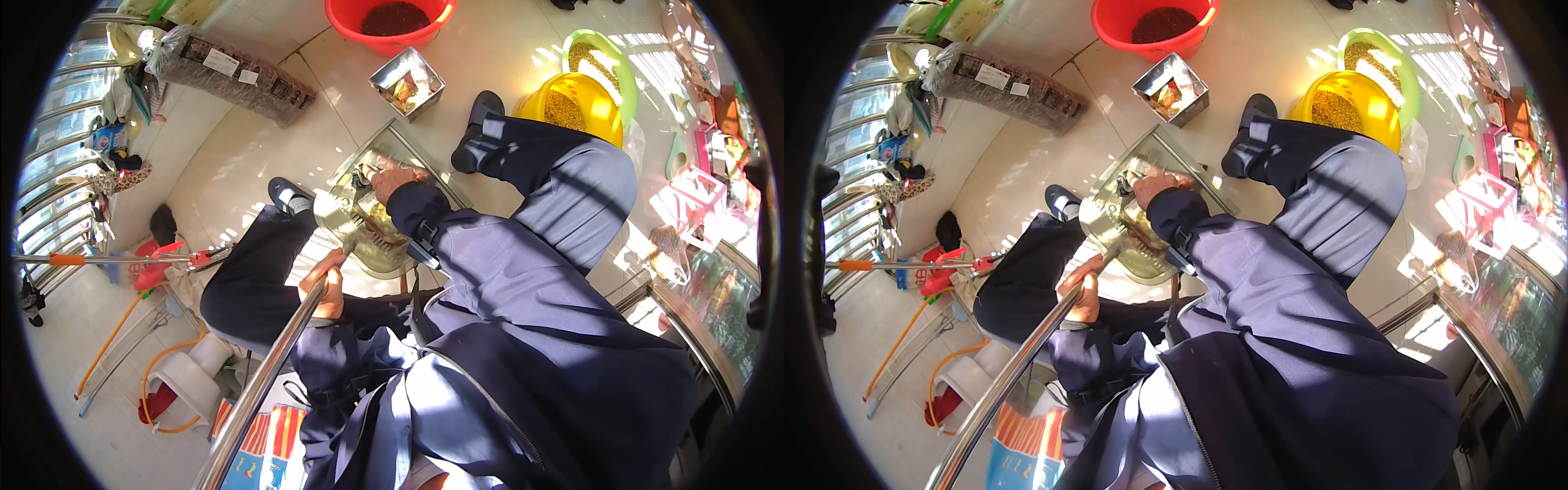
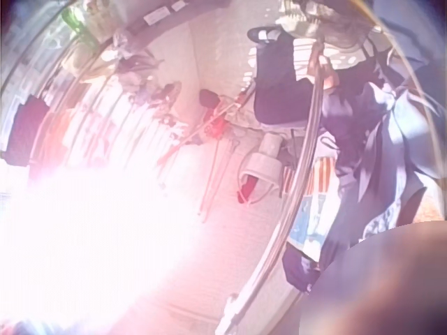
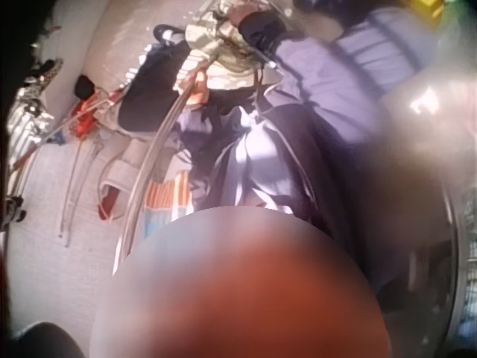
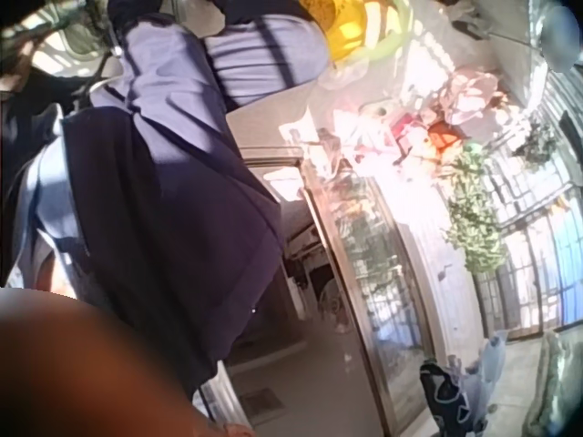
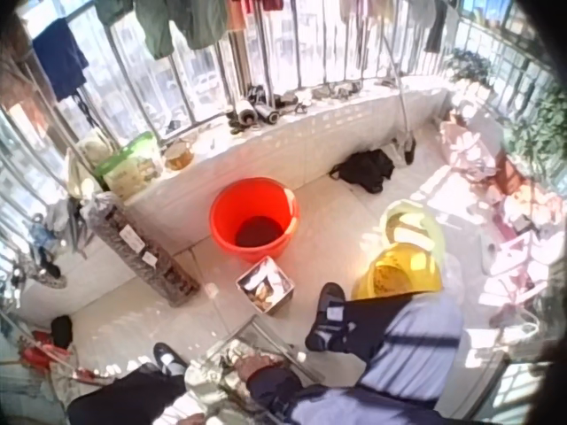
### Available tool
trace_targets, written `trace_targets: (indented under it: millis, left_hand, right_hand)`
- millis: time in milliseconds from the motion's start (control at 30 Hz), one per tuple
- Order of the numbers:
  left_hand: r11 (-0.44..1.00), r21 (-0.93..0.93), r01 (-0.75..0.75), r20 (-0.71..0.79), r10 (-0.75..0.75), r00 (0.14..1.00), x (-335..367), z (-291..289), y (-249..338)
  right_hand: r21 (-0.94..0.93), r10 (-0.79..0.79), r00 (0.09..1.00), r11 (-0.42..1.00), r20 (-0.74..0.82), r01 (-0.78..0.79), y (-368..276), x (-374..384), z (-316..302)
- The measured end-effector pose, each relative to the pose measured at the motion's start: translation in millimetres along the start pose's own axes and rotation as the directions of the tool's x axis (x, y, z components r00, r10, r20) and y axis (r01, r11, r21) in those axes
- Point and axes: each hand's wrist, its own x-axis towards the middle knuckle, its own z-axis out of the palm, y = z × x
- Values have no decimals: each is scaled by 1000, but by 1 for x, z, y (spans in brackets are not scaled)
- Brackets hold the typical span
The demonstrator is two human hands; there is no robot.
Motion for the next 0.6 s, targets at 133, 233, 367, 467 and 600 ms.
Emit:
trace_targets:
  millis: [133,233,367,467,600]
  left_hand:
    - [998,-47,33,1,-33,999,-4,0,-3]
    - [998,-63,12,17,-11,1000,-4,1,-3]
    - [999,-43,-26,4,26,1000,-4,3,-1]
    - [999,39,16,25,-17,1000,-5,1,2]
    - [1000,-17,20,20,-19,1000,-5,8,6]
  right_hand:
    - [-2,-21,999,1000,29,21,-1,1,5]
    - [-177,-126,988,974,86,140,-3,1,8]
    - [-34,146,988,988,-51,-148,2,0,5]
    - [26,97,995,995,30,-98,3,2,3]
    - [-106,-147,986,982,73,154,-4,3,4]
